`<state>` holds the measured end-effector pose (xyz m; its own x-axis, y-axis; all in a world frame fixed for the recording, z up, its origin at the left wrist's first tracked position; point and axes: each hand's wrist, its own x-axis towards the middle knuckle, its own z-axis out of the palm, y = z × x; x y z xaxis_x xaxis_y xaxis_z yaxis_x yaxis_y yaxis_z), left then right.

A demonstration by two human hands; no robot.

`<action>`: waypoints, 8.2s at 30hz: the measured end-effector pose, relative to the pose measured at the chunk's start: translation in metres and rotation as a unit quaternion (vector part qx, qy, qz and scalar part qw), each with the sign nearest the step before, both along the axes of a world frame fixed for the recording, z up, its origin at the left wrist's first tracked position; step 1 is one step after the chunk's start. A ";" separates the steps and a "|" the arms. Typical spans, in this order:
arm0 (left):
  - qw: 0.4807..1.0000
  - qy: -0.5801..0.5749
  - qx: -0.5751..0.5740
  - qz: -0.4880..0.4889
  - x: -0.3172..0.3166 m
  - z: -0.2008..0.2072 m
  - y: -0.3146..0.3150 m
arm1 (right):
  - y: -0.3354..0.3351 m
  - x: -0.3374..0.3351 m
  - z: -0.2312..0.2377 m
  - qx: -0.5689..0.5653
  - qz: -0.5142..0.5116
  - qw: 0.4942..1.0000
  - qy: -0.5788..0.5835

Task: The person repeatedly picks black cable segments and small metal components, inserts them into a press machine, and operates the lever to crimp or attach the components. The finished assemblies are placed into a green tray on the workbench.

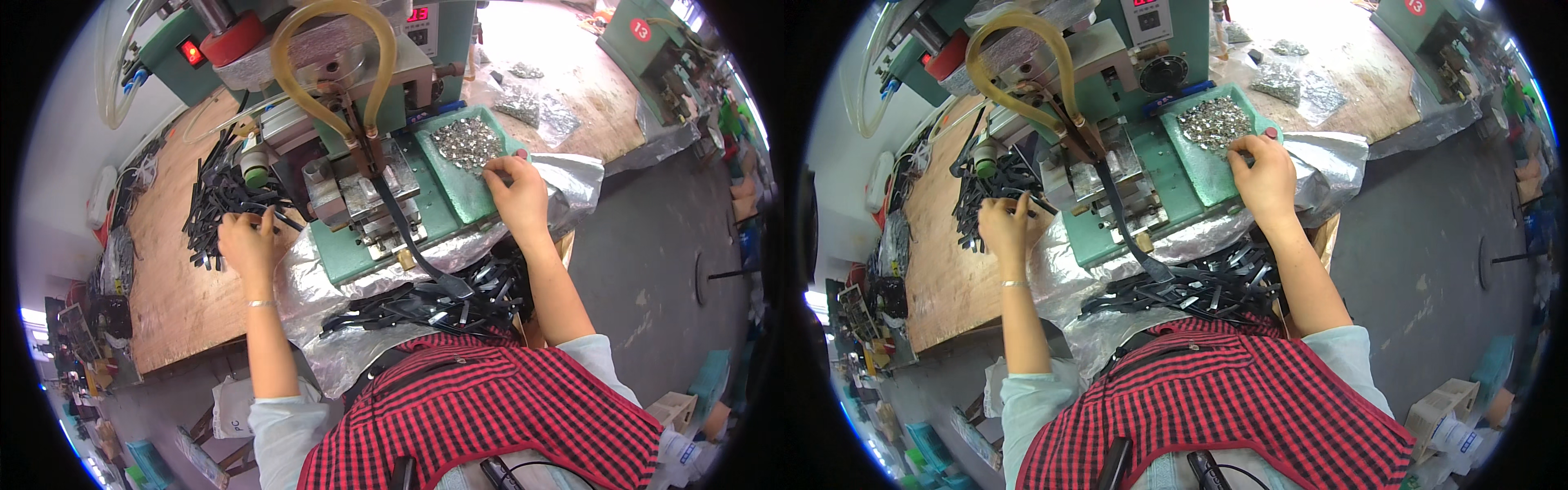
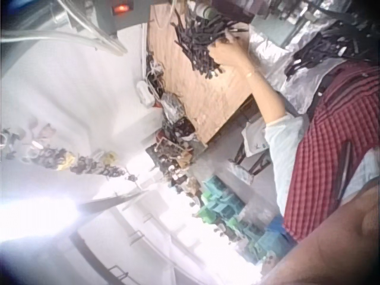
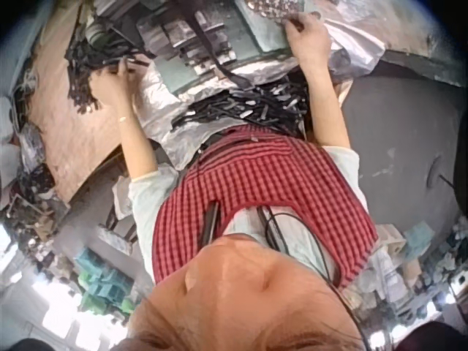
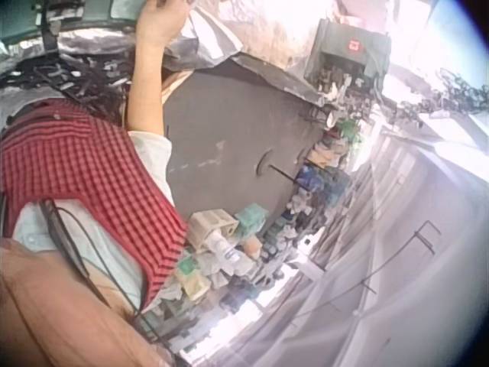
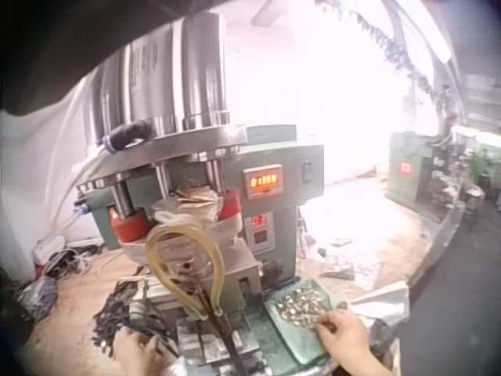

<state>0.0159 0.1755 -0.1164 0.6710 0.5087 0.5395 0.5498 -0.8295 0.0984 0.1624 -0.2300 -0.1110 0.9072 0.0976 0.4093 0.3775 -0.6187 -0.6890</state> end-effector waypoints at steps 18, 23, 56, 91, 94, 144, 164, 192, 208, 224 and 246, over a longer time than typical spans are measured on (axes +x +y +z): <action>0.955 -0.207 -0.188 -0.102 -0.040 -0.023 0.010 | 0.013 -0.018 0.018 0.163 0.017 0.986 0.019; 0.813 -0.354 -0.404 -0.225 -0.012 0.006 -0.022 | 0.066 -0.027 0.060 0.275 0.196 0.941 0.015; 0.810 -0.250 0.001 -0.530 0.011 0.074 -0.173 | -0.001 -0.001 -0.001 -0.090 0.002 0.992 -0.087; 0.792 -0.313 -0.484 -0.201 -0.043 -0.002 0.010 | -0.025 -0.050 0.006 0.144 -0.042 0.988 -0.029; 0.813 -0.243 -0.481 -0.219 -0.033 -0.005 -0.012 | 0.019 -0.049 0.042 0.196 0.064 0.977 -0.062; 0.899 -0.366 -0.108 -0.215 0.020 0.039 0.002 | -0.010 -0.011 -0.001 -0.122 -0.029 0.992 -0.008; 0.981 0.000 -0.037 -0.193 0.090 -0.023 0.127 | -0.011 -0.016 -0.007 0.032 -0.011 0.999 0.021; 0.856 -0.247 0.058 -0.451 -0.031 0.103 -0.119 | 0.097 -0.083 0.107 0.423 0.268 0.855 0.133; 0.782 -0.245 0.049 -0.572 0.024 0.077 -0.161 | -0.018 -0.003 0.017 0.021 0.034 0.994 0.098; 0.957 -0.191 -0.027 -0.215 0.074 0.024 0.059 | -0.012 -0.001 -0.006 -0.024 0.015 0.999 0.043; 0.885 -0.255 -0.344 -0.182 0.083 0.012 0.058 | -0.032 -0.039 -0.006 0.093 -0.029 0.995 0.017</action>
